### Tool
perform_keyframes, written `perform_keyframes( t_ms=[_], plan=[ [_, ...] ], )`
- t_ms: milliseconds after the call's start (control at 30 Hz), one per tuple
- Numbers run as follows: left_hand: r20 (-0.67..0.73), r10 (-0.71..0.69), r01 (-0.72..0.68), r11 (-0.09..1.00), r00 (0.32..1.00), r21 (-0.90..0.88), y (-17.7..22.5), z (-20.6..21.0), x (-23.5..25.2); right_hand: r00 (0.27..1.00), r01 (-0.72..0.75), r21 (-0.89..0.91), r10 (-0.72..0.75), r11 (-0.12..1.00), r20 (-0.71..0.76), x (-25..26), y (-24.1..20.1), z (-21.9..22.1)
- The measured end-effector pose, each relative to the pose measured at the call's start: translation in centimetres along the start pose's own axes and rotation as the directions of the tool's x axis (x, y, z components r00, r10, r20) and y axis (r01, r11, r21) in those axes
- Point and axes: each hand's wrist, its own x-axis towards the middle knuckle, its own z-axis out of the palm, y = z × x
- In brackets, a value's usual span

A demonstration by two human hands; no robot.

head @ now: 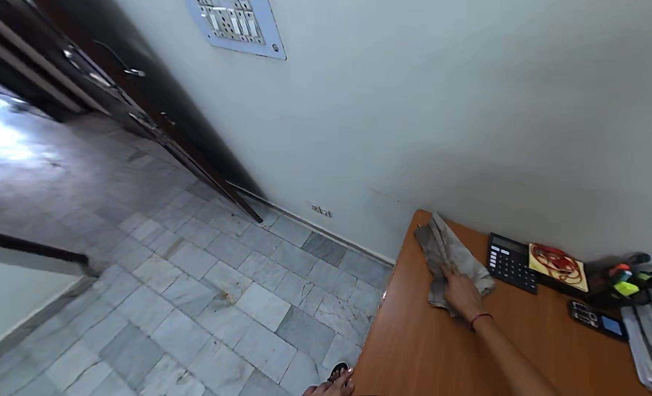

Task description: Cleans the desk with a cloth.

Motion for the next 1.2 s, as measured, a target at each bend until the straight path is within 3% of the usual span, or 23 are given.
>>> perform_keyframes(
  t_ms=[133, 233, 333, 400, 500, 600, 667, 733, 800, 900, 1000, 1100, 1200],
  plan=[
    [-0.019, 0.018, -0.018, 0.999, 1.0, -0.043, 0.2, -0.1, -0.4, 0.96, 0.278, -0.015, -0.278, 0.96, 0.042, -5.9, -2.6, 6.1],
    [-0.014, 0.0, 0.0, 1.0, 1.0, -0.026, -0.6, 0.5, 0.4, 0.855, 0.511, -0.015, -0.506, 0.86, 0.109, -10.1, -2.9, 10.3],
    [-0.002, -0.011, 0.011, 1.0, 1.0, -0.004, -0.4, 0.8, 0.2, 0.831, 0.556, -0.003, -0.555, 0.831, 0.04, -12.2, -0.7, 12.8],
    [-0.021, 0.007, -0.007, 1.0, 1.0, -0.006, -0.1, 0.6, 0.1, 0.903, 0.429, 0.035, -0.428, 0.903, -0.037, -12.6, 1.5, 12.8],
    [-0.054, 0.006, -0.007, 1.0, 0.999, -0.017, 0.1, 0.8, -0.3, 0.967, 0.137, 0.168, -0.095, 0.976, -0.236, -13.0, 6.1, 12.8],
    [-0.1, -0.039, 0.031, 0.996, 0.994, -0.086, 0.4, 1.1, -0.7, 0.893, -0.117, 0.374, 0.262, 0.92, -0.366, -13.7, 10.3, 13.3],
    [-0.132, -0.111, 0.089, 0.982, 0.985, -0.164, 0.5, 1.3, -1.0, 0.816, -0.281, 0.474, 0.468, 0.835, -0.341, -14.0, 11.1, 13.4],
    [-0.172, -0.145, 0.106, 0.97, 0.974, -0.216, -0.3, 2.0, -1.0, 0.755, -0.391, 0.516, 0.587, 0.762, -0.294, -14.4, 9.3, 13.4],
    [-0.192, -0.153, 0.104, 0.964, 0.969, -0.243, -0.7, 2.4, -0.9, 0.743, -0.408, 0.525, 0.606, 0.747, -0.285, -14.7, 6.0, 13.7],
    [-0.142, -0.133, 0.091, 0.959, 0.981, -0.269, -0.6, 1.9, -0.4, 0.842, -0.263, 0.462, 0.435, 0.847, -0.319, -15.7, -0.2, 14.6],
    [-0.071, -0.101, 0.084, 0.975, 0.992, -0.206, -0.1, 1.0, 0.3, 0.965, -0.032, 0.312, 0.111, 0.95, -0.237, -17.0, -5.6, 15.6],
    [-0.042, -0.094, 0.087, 0.986, 0.995, -0.142, 0.4, 0.6, 0.4, 0.965, 0.178, 0.24, -0.122, 0.954, -0.23, -17.5, -7.6, 17.1],
    [-0.058, -0.086, 0.078, 0.987, 0.995, -0.138, 0.4, 0.7, 0.2, 0.943, 0.184, 0.284, -0.087, 0.941, -0.321, -17.8, -5.4, 18.2]
  ],
)
